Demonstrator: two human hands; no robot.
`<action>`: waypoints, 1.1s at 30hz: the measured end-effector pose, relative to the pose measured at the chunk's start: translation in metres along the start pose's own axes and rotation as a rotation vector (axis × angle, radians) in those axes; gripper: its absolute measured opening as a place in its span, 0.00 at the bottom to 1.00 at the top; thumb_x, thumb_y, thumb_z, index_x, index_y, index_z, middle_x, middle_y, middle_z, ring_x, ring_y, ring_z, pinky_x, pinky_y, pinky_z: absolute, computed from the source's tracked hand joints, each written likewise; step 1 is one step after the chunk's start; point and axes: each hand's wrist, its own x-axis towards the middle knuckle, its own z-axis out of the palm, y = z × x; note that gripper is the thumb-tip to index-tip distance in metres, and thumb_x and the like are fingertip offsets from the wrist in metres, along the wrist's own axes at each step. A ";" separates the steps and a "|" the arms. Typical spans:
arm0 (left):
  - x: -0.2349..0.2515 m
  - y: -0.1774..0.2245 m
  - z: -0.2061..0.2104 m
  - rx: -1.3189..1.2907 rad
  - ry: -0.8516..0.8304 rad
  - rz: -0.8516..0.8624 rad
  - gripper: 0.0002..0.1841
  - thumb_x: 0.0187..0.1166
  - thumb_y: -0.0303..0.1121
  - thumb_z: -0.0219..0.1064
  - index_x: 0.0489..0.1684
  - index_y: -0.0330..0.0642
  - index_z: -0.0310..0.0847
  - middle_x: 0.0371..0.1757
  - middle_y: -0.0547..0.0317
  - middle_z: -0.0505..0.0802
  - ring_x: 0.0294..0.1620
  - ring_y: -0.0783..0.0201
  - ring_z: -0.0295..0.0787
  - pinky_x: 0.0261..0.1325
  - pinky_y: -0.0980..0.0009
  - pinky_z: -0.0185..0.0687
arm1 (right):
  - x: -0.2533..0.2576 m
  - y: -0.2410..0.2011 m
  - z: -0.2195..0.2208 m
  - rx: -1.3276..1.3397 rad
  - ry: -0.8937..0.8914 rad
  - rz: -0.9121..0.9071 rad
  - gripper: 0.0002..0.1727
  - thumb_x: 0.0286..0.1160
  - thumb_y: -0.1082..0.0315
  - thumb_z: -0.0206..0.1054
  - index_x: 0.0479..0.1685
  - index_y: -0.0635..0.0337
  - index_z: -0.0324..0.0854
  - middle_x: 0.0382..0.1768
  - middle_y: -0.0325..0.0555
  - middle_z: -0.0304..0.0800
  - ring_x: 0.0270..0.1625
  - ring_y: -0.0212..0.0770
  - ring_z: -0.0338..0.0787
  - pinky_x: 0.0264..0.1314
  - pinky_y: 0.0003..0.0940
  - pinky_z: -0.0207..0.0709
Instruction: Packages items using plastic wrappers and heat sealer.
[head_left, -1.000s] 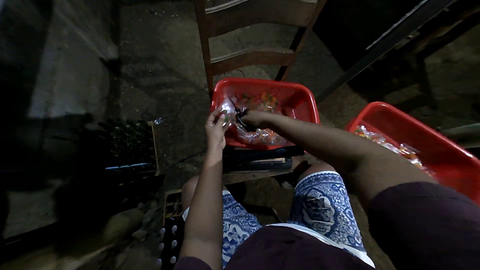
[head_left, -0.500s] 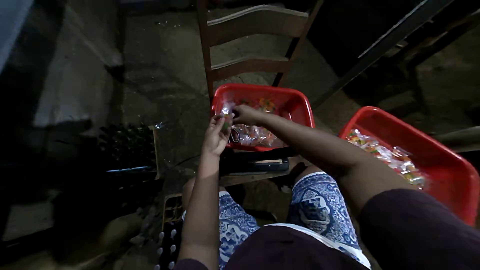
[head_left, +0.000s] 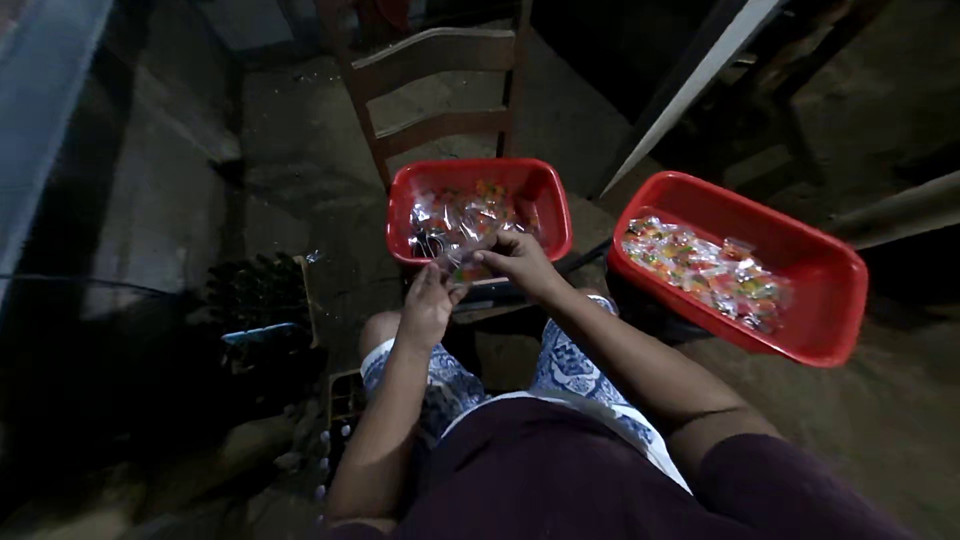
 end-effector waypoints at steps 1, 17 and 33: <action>-0.008 -0.002 0.005 0.093 0.041 0.078 0.12 0.87 0.33 0.57 0.61 0.42 0.81 0.55 0.60 0.91 0.52 0.65 0.90 0.59 0.64 0.89 | -0.010 0.000 0.000 0.012 0.030 -0.005 0.03 0.78 0.74 0.69 0.42 0.64 0.86 0.35 0.38 0.90 0.33 0.25 0.85 0.41 0.23 0.82; -0.069 -0.011 0.048 0.679 0.044 0.404 0.10 0.77 0.21 0.70 0.52 0.30 0.88 0.50 0.55 0.95 0.49 0.74 0.91 0.57 0.74 0.87 | -0.108 -0.011 -0.017 0.023 0.106 -0.069 0.07 0.79 0.76 0.67 0.50 0.63 0.86 0.40 0.36 0.90 0.38 0.23 0.86 0.45 0.21 0.83; -0.066 -0.032 0.053 1.128 0.024 0.541 0.06 0.74 0.24 0.74 0.44 0.35 0.93 0.47 0.47 0.94 0.48 0.59 0.92 0.53 0.67 0.88 | -0.125 0.010 -0.016 -0.500 0.254 -0.230 0.06 0.72 0.77 0.70 0.44 0.68 0.89 0.43 0.54 0.89 0.45 0.38 0.89 0.51 0.28 0.84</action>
